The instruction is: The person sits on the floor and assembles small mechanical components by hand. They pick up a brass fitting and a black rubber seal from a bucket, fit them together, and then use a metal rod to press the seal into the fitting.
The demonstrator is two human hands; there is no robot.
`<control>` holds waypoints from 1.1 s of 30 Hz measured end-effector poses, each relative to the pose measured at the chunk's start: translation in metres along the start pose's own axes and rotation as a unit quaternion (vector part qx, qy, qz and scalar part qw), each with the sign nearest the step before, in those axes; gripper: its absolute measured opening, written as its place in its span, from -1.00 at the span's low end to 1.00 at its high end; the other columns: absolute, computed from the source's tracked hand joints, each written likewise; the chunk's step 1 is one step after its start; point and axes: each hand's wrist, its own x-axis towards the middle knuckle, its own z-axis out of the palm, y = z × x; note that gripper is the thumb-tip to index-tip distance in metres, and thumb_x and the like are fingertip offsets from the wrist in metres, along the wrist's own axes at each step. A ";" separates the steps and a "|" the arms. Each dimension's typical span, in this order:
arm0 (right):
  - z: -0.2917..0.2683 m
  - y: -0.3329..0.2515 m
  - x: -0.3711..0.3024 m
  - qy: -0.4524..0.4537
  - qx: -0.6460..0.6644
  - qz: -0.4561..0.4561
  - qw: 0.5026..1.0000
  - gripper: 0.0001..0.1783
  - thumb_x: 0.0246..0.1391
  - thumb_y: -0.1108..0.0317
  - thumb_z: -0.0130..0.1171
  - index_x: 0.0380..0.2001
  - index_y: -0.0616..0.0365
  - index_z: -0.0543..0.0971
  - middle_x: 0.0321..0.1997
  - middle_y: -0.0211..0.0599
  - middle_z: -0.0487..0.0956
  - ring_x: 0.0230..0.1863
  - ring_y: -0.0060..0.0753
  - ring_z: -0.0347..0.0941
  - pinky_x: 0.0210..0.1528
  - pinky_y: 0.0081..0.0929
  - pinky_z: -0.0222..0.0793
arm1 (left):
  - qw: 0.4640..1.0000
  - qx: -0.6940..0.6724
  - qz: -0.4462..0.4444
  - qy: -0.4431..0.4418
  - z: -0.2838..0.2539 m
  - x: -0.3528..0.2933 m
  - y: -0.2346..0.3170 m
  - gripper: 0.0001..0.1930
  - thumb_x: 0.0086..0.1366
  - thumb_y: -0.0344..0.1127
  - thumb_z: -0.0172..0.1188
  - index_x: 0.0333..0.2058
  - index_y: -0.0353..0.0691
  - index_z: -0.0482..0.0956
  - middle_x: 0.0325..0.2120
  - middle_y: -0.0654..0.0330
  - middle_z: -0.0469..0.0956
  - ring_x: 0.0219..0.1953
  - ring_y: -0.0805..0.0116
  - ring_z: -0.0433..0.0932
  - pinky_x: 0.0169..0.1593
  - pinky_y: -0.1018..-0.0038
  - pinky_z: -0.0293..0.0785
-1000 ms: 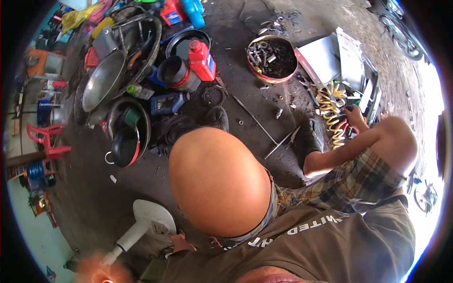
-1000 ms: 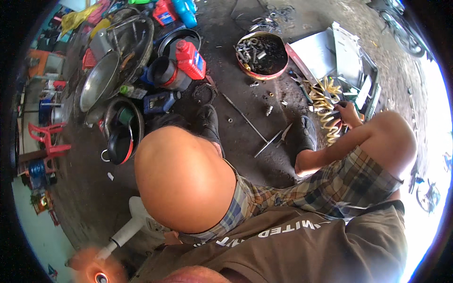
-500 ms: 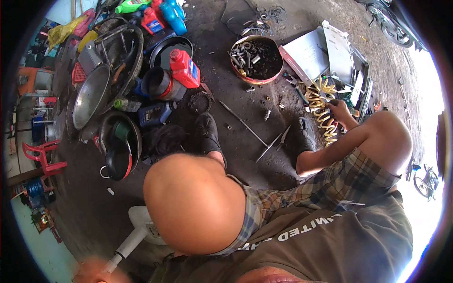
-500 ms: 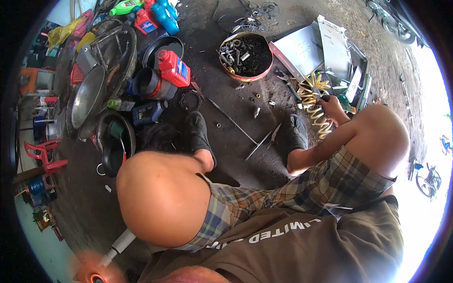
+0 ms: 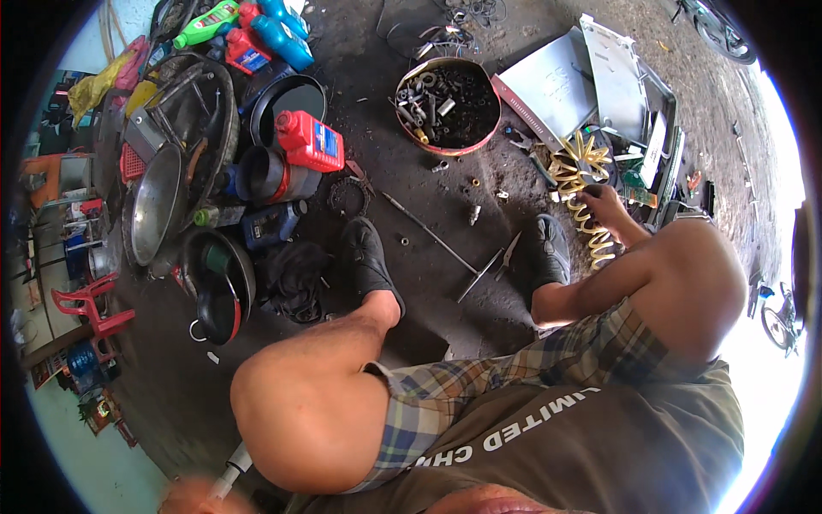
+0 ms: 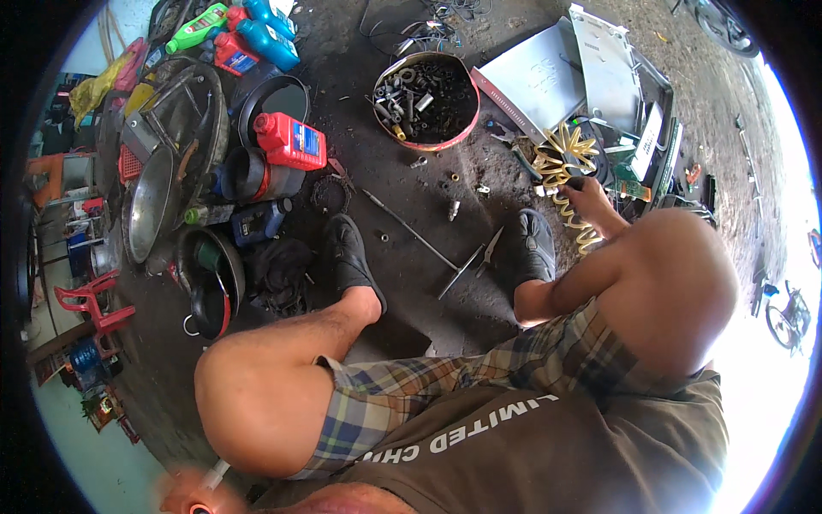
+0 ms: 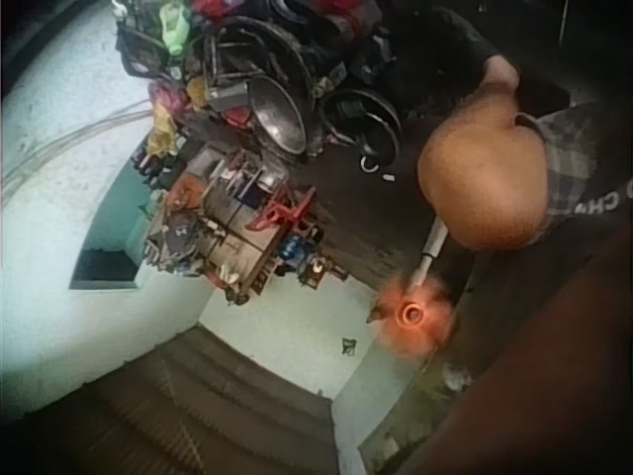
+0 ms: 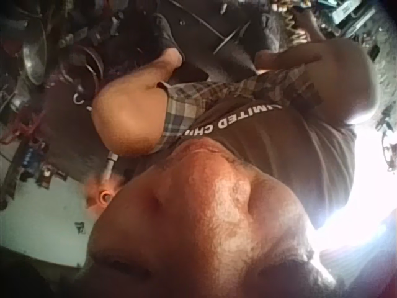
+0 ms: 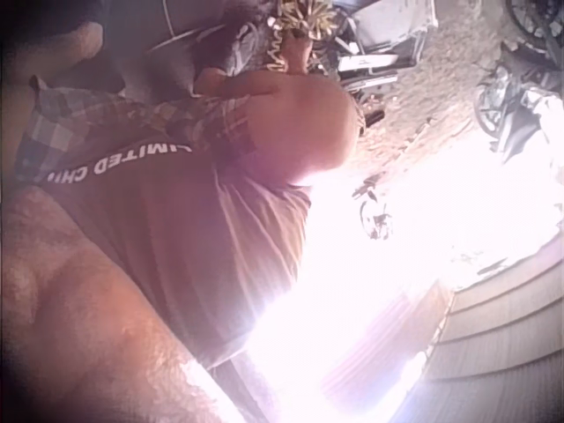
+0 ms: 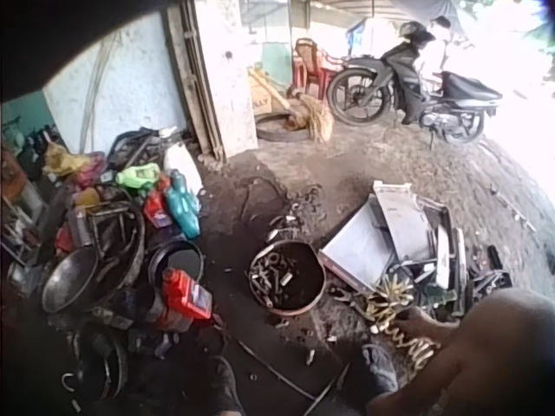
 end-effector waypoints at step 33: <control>0.095 -0.077 0.056 -0.159 0.230 0.052 0.959 -0.61 0.35 0.10 0.31 -0.03 0.22 0.68 -0.32 -0.49 0.63 -0.38 -0.65 0.45 -0.41 -0.53 0.38 | 0.422 0.230 0.817 -0.318 0.388 -0.079 0.502 -0.70 0.04 -0.28 0.43 -0.28 -0.24 0.57 -0.20 0.11 0.54 -0.05 0.13 0.59 0.02 0.23 0.62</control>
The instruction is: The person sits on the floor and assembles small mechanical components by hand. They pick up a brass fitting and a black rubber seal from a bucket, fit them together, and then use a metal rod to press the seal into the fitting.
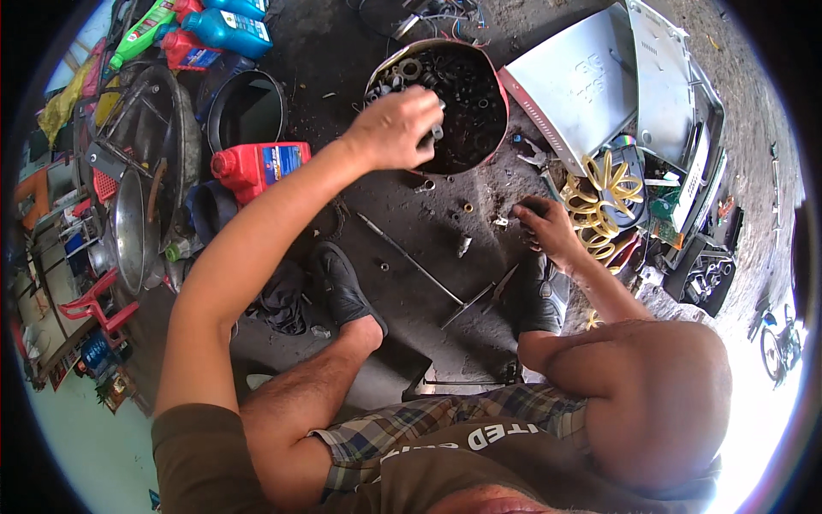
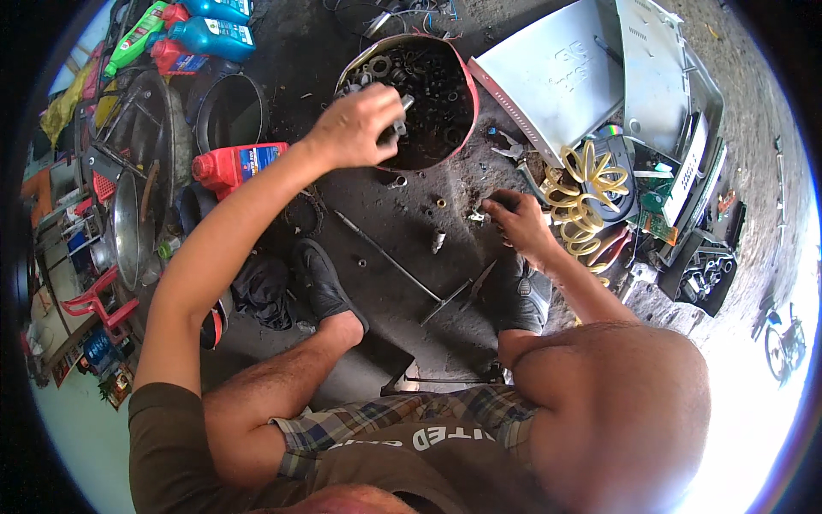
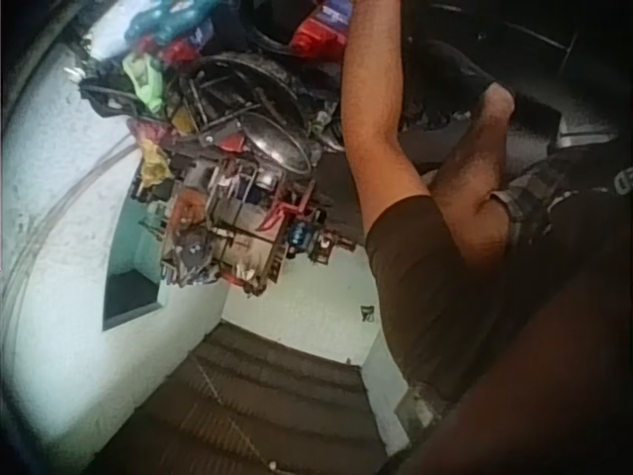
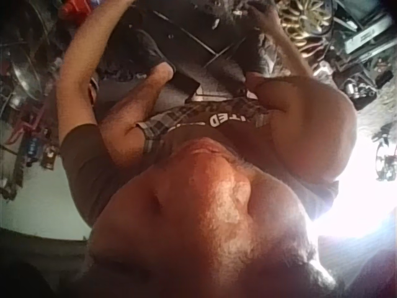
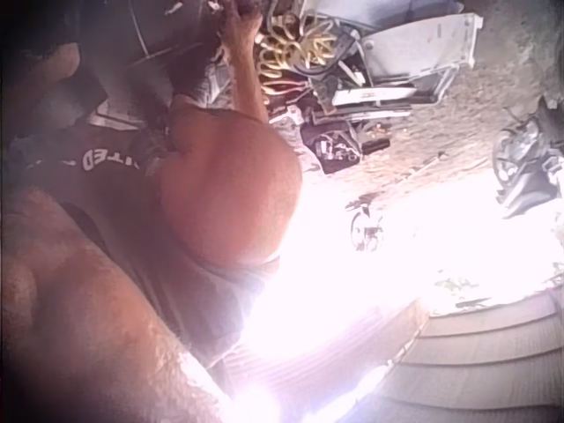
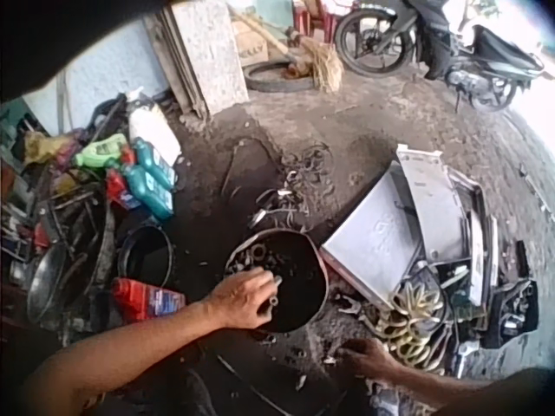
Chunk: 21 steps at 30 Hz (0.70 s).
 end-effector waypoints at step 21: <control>-0.002 -0.002 0.019 -0.011 0.083 0.014 0.996 -0.62 0.36 0.09 0.31 -0.04 0.22 0.68 -0.50 -0.57 0.46 -0.55 -0.69 0.28 -0.55 -0.59 0.21 | 0.980 0.117 0.058 -0.150 0.040 0.034 -0.014 -0.64 0.25 -0.20 0.36 0.04 0.17 0.71 0.24 0.17 0.48 0.32 0.19 0.40 0.33 0.11 0.32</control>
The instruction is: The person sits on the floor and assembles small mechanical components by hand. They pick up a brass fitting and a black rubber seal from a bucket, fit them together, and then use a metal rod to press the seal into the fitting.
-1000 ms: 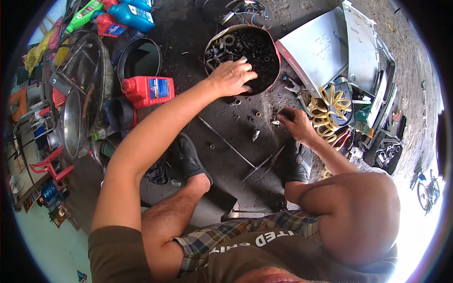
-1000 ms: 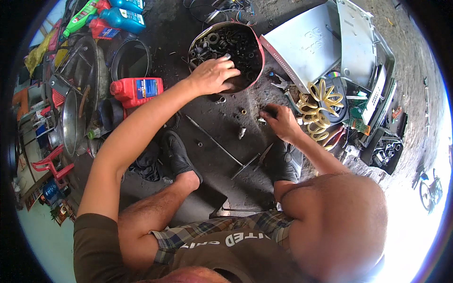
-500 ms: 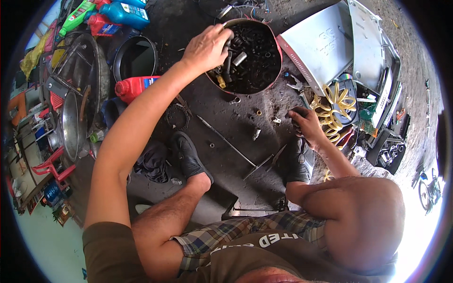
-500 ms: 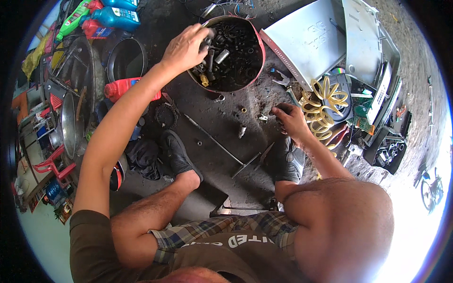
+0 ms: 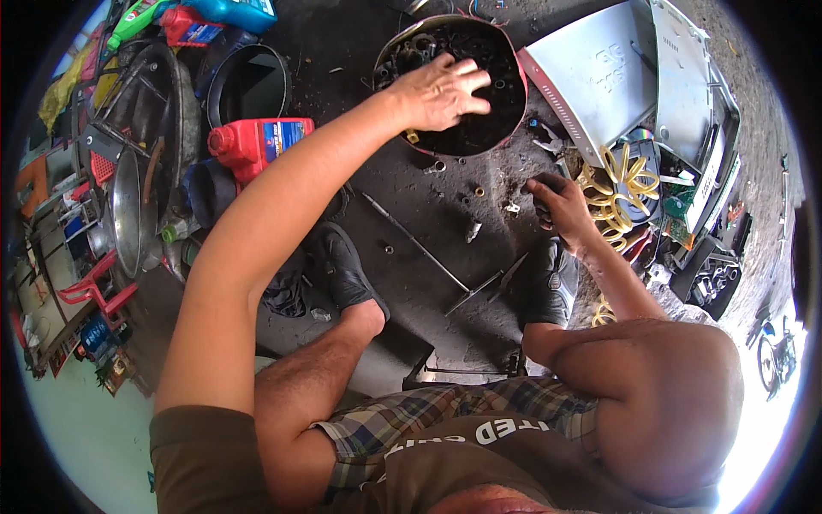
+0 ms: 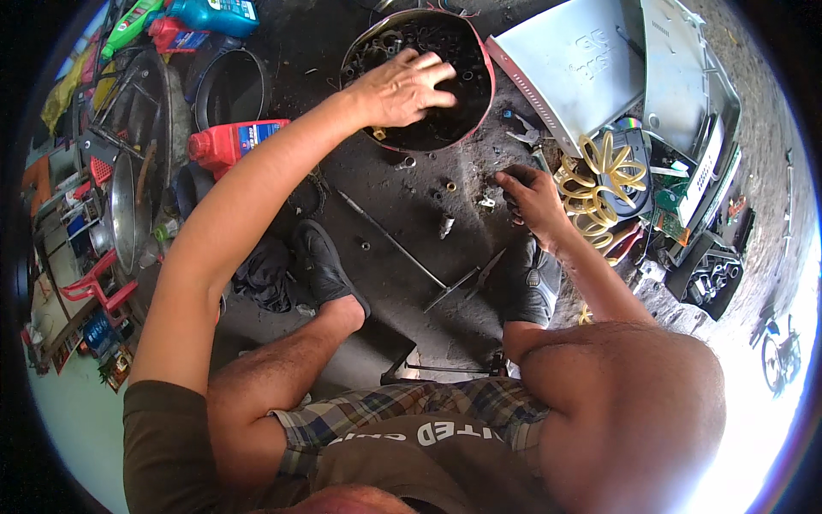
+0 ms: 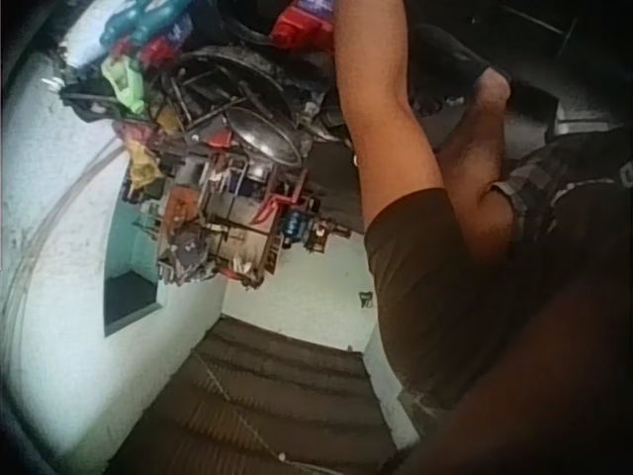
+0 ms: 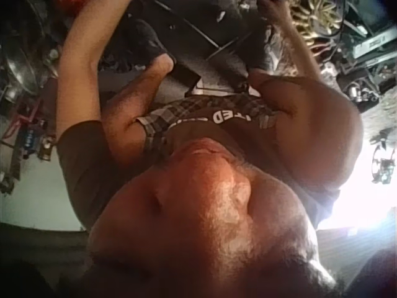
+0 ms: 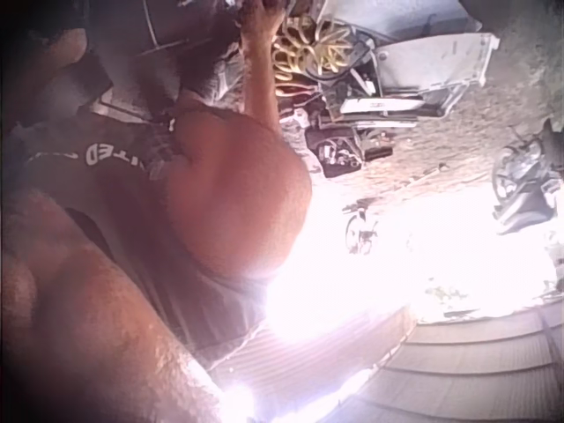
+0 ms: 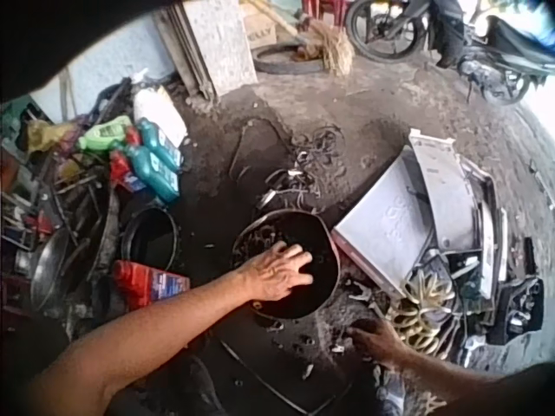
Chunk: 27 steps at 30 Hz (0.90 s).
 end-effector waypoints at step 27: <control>-0.008 0.009 -0.008 0.015 0.027 -0.010 0.999 -0.71 0.38 0.18 0.29 -0.15 0.23 0.67 -0.54 -0.61 0.41 -0.61 -0.72 0.26 -0.59 -0.61 0.17 | 0.976 -0.106 0.041 0.184 0.001 -0.020 0.003 -0.91 0.12 -0.35 0.45 -0.40 -0.13 0.71 -0.28 0.28 0.51 -0.10 0.28 0.55 0.01 0.31 0.52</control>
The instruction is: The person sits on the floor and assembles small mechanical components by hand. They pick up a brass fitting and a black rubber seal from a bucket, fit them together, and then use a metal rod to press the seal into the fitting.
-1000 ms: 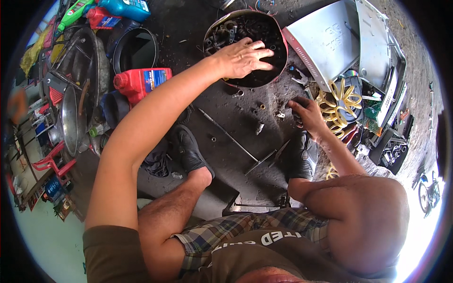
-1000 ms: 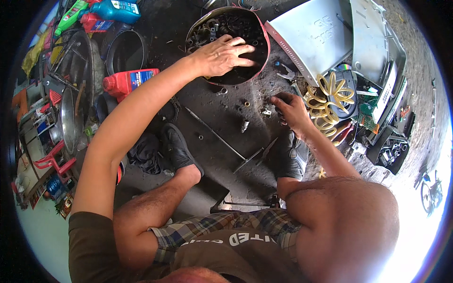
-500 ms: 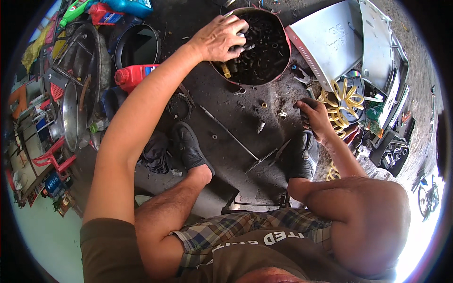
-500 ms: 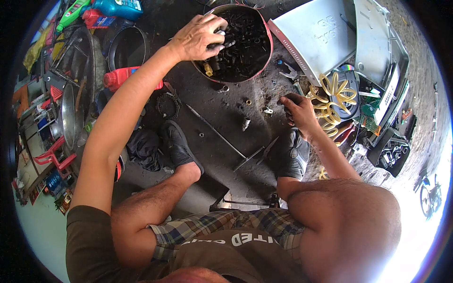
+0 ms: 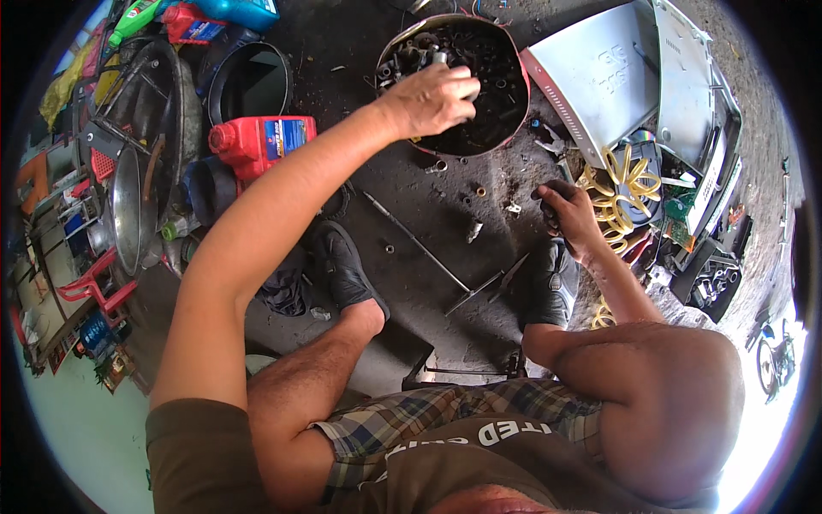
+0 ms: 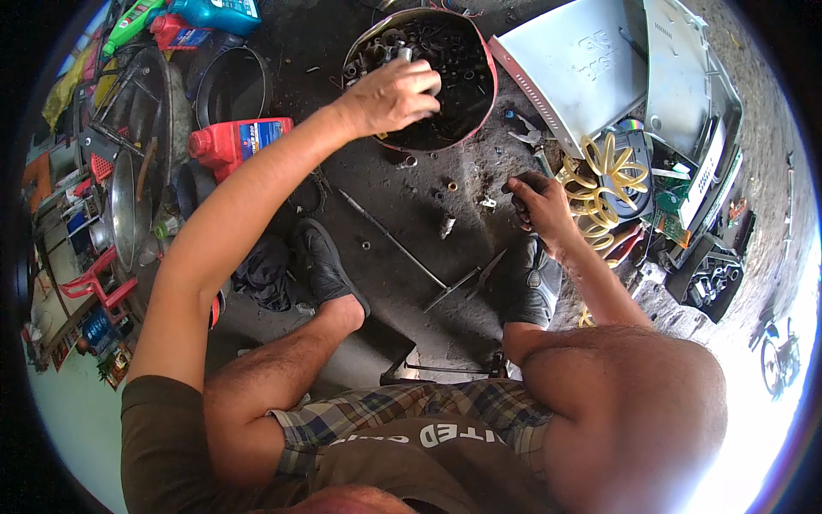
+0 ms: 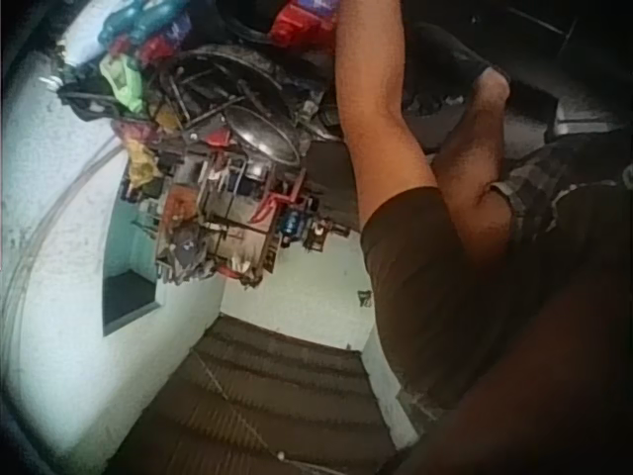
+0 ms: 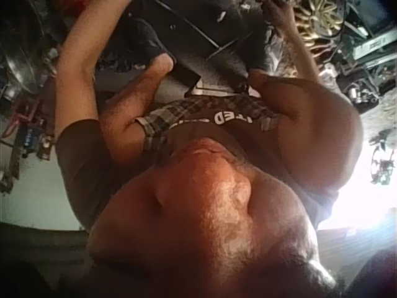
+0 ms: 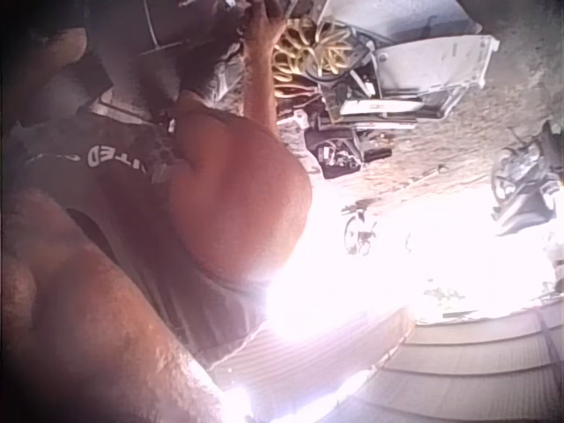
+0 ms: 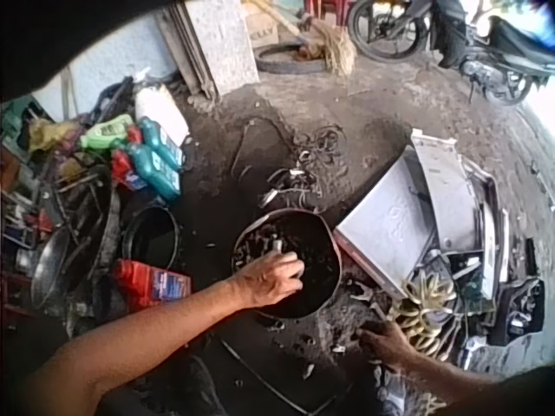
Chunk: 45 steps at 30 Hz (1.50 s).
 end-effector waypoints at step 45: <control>0.001 0.013 -0.024 0.016 0.005 0.010 1.000 -0.67 0.32 0.18 0.32 -0.11 0.26 0.73 -0.39 -0.43 0.64 -0.45 -0.60 0.47 -0.50 -0.52 0.36 | 0.495 -0.785 -0.312 0.203 -0.058 -0.004 0.056 -0.72 0.32 -0.66 0.31 -0.06 -0.19 0.73 -0.13 0.09 0.75 -0.03 0.27 0.75 0.05 0.44 0.74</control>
